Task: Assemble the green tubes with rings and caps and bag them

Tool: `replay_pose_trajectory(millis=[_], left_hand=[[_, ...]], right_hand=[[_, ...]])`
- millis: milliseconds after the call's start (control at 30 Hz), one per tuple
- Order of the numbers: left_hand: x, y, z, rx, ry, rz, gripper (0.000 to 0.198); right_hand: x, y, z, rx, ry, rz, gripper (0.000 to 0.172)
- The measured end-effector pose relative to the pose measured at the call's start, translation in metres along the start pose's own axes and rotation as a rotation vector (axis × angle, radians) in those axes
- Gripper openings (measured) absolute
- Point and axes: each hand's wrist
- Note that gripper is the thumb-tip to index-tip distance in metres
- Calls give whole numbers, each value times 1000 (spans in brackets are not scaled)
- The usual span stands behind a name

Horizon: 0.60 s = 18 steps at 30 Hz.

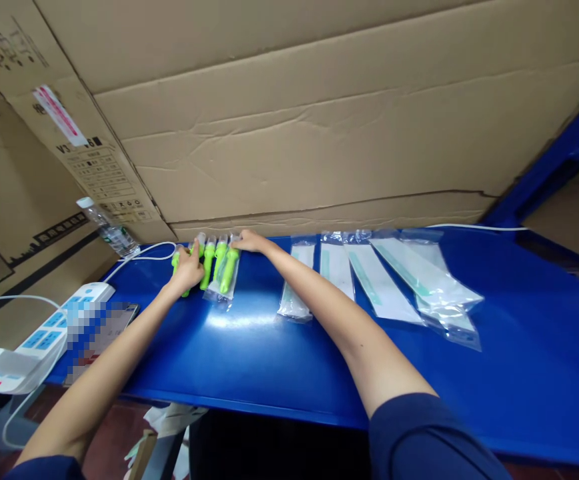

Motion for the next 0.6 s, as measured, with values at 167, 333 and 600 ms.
replay_pose_trajectory(millis=[167,333,600], left_hand=[[9,2,-2,-65,-35,46,73],[27,3,-14,86,32,122,57],[88,17,-64,-30,405,224,57]], right_hand=[[13,-11,-27,-153,0,129,43],[19,-19,-45,-190,113,346,43],[19,-30,-59,-273,314,463,31]])
Point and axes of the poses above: each hand's wrist, its own z-axis towards the middle knuckle, its own y-axis out of the palm, x = y × z, and after that the axes turned 13 degrees about -x, right-handed
